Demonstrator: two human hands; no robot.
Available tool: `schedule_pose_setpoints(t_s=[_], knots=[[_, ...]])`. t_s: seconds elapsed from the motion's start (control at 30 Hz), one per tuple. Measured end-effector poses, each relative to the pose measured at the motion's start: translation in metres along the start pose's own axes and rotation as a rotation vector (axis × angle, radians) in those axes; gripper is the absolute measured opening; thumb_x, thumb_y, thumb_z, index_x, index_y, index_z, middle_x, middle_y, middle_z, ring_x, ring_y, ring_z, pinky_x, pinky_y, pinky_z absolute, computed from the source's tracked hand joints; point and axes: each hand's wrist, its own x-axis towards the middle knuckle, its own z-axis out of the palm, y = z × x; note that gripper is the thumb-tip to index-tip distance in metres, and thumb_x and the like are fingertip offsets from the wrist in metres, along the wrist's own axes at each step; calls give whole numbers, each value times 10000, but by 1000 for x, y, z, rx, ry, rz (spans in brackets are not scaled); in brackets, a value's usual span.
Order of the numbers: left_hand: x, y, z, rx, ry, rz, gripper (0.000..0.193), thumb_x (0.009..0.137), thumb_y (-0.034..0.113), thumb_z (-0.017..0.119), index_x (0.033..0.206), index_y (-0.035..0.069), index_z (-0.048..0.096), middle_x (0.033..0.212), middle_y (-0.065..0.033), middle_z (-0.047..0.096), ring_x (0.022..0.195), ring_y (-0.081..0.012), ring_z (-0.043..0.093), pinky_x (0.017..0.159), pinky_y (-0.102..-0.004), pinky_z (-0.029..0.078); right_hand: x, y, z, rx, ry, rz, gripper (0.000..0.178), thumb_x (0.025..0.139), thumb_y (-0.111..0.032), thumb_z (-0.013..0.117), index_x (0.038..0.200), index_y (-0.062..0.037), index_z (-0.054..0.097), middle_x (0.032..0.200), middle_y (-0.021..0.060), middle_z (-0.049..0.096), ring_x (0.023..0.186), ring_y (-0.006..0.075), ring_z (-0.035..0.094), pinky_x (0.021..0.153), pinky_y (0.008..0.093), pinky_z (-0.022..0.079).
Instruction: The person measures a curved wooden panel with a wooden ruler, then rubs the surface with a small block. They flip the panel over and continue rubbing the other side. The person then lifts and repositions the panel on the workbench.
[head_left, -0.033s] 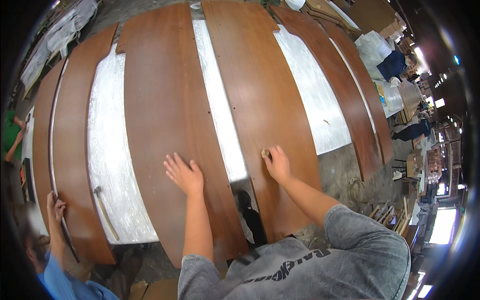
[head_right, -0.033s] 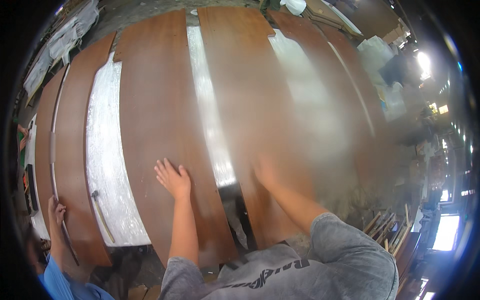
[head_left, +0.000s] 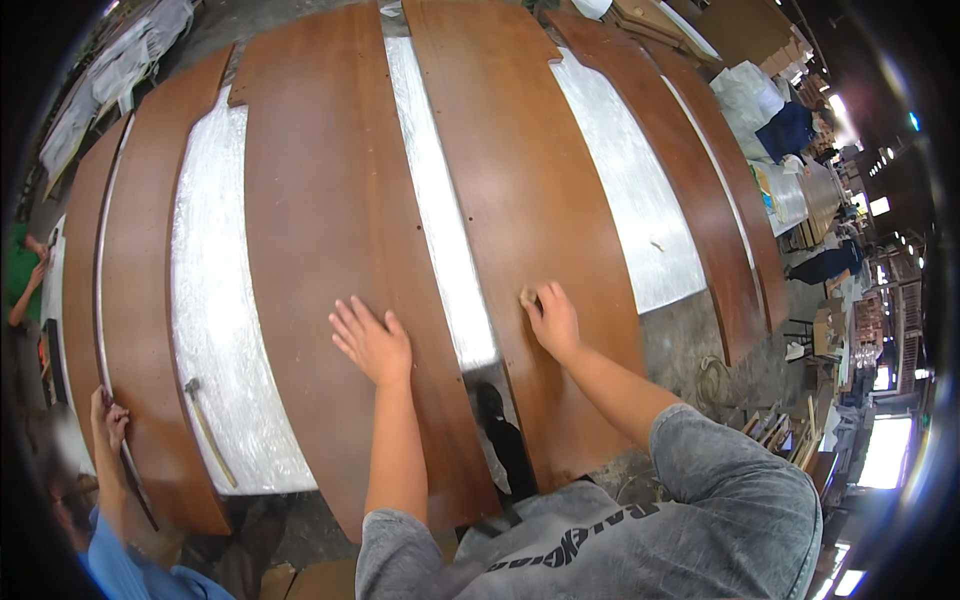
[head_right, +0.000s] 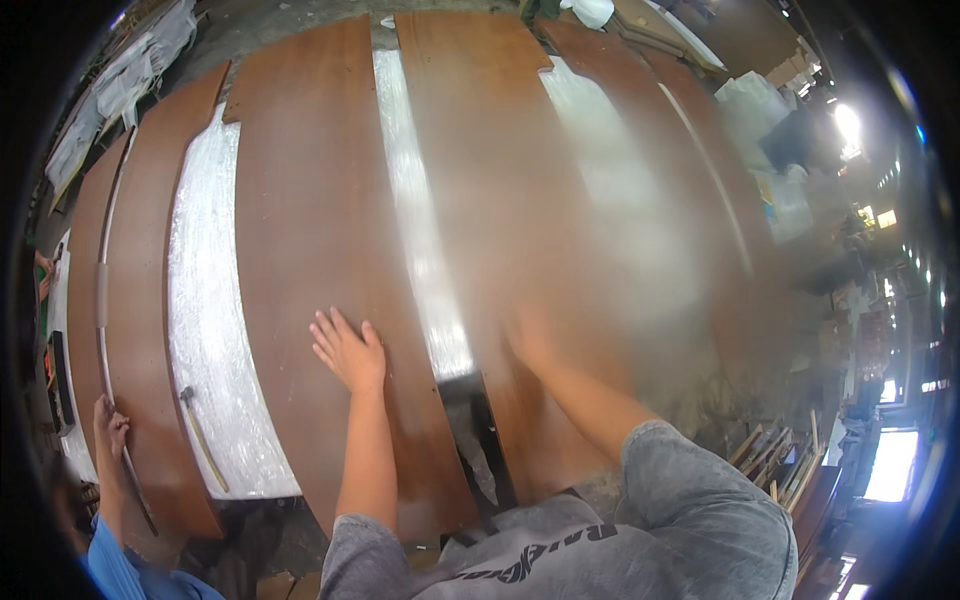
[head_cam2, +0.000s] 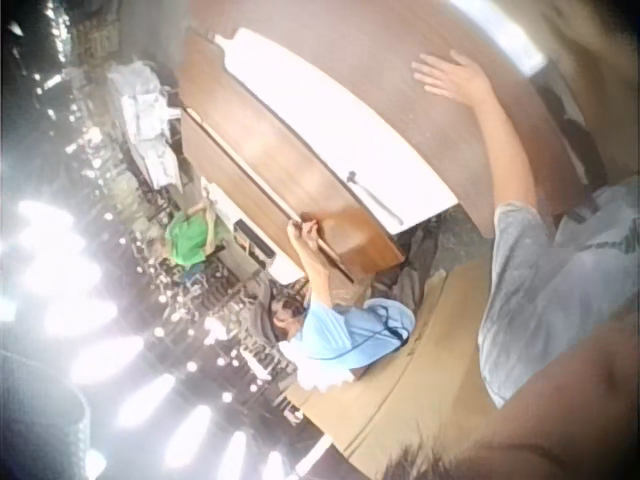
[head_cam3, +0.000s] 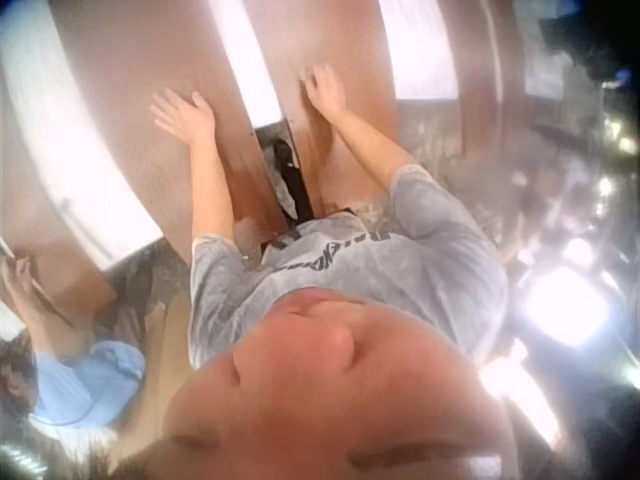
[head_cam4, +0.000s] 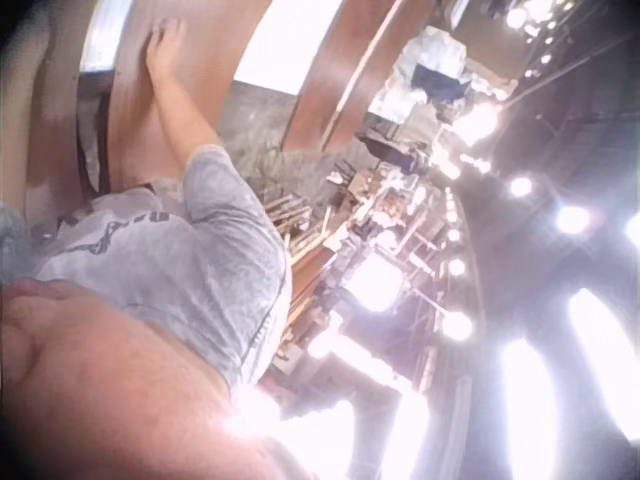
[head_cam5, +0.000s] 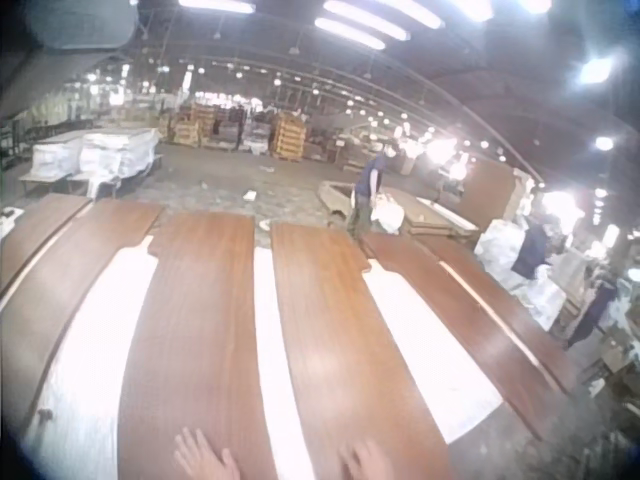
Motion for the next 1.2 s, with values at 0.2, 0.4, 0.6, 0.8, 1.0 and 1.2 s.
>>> schedule_pose_setpoints(t_s=[0.2,0.4,0.6,0.8,1.0,1.2], knots=[[136,85,60,108,17,44,680,1015,418,492,1573,62,339,1663,-188,242,1556,-382,148,1238,-586,89,229,-23,88,-25,118,-26,285,949,-326,664,1073,-73,706,1059,159,633,976,392,632,829,461,518],[186,106,93,-40,151,24,467,994,313,526,1407,99,570,1588,-155,403,1532,-343,246,1245,-565,97,414,-32,163,-69,229,-163,275,935,-314,671,1111,-108,714,1113,110,675,1056,337,640,900,413,515],[201,100,96,-490,173,45,251,979,210,539,1086,71,719,1327,-99,656,1441,-321,418,1251,-501,142,453,-25,167,79,99,-274,219,859,-231,709,1015,-108,800,1034,172,755,1003,291,724,905,382,549],[201,102,87,-702,119,-19,217,984,183,541,1042,58,709,1104,-71,716,1422,-308,443,1254,-480,150,463,-26,160,140,-9,-235,223,859,-163,654,995,-54,793,954,185,761,929,305,733,881,367,552],[202,101,87,-713,111,-36,214,987,177,536,1025,52,705,1040,-63,718,1412,-308,453,1253,-475,158,452,-38,169,-7,142,-290,205,863,-180,708,975,-15,757,972,204,742,955,328,712,877,400,546],[202,105,84,-700,110,-38,222,988,185,531,1007,48,705,1087,-67,719,1418,-318,443,1251,-468,167,464,-80,196,307,159,-430,236,839,-202,762,983,-16,747,957,195,743,923,322,717,829,407,552]])
